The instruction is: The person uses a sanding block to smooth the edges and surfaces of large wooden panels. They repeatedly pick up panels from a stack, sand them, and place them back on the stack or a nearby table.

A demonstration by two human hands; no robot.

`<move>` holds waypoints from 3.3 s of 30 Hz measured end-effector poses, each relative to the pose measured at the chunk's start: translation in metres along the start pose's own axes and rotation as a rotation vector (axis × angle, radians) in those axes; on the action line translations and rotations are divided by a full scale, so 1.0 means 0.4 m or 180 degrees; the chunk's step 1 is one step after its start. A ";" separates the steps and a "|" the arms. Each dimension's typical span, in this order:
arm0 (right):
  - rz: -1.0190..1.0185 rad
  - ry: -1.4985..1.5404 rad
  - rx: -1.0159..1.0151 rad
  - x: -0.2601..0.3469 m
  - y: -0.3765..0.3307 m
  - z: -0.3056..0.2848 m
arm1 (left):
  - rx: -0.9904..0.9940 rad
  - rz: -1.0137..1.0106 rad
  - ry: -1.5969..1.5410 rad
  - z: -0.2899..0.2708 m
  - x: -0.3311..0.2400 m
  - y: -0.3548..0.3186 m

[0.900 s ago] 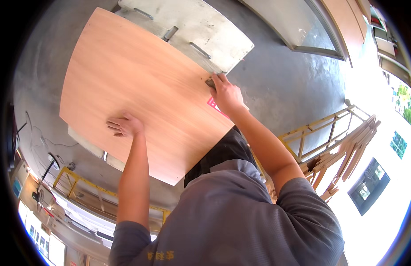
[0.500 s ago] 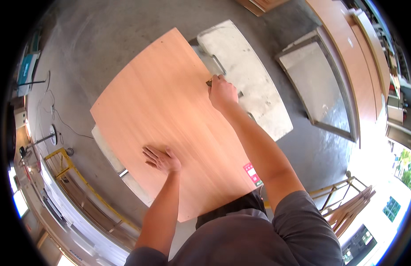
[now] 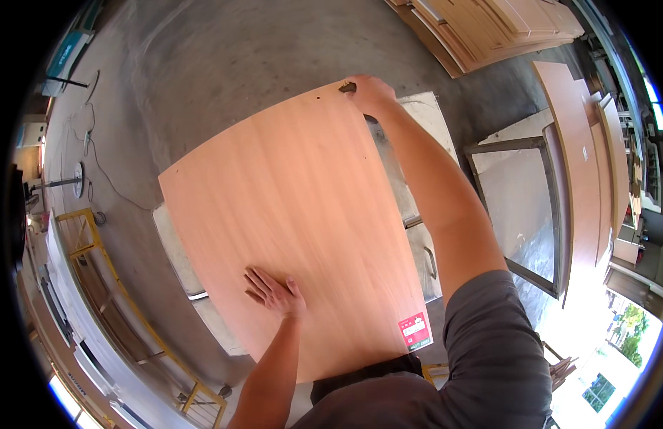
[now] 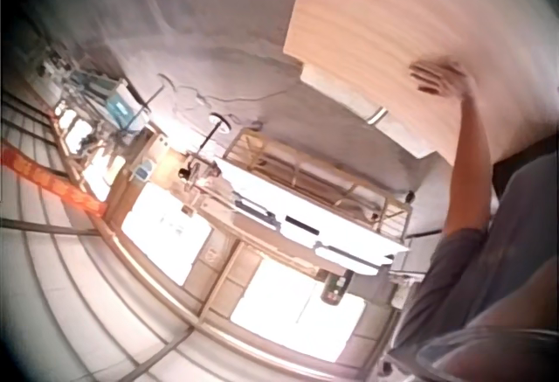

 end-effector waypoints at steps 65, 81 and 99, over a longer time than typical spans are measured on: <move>-0.4324 0.0138 0.2441 0.921 -1.613 0.507 | -0.0604 -0.1473 -0.0015 -0.187 0.577 -0.779; -0.2659 -0.0701 0.2018 -0.156 -1.552 0.181 | 0.1705 -0.2681 -0.5047 0.164 -0.142 -1.125; -0.3790 -0.1288 0.1870 0.069 -1.753 0.382 | -0.0151 -0.4038 -0.5056 -0.017 0.963 -0.976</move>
Point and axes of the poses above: each hand's wrist, its own y-axis towards the middle knuckle, its own z-axis out of the palm, x = y × z, the point moved 9 cm from there along y, towards the middle knuckle, and after that the axes turned 6 degrees about -x, right-handed, at the moved point
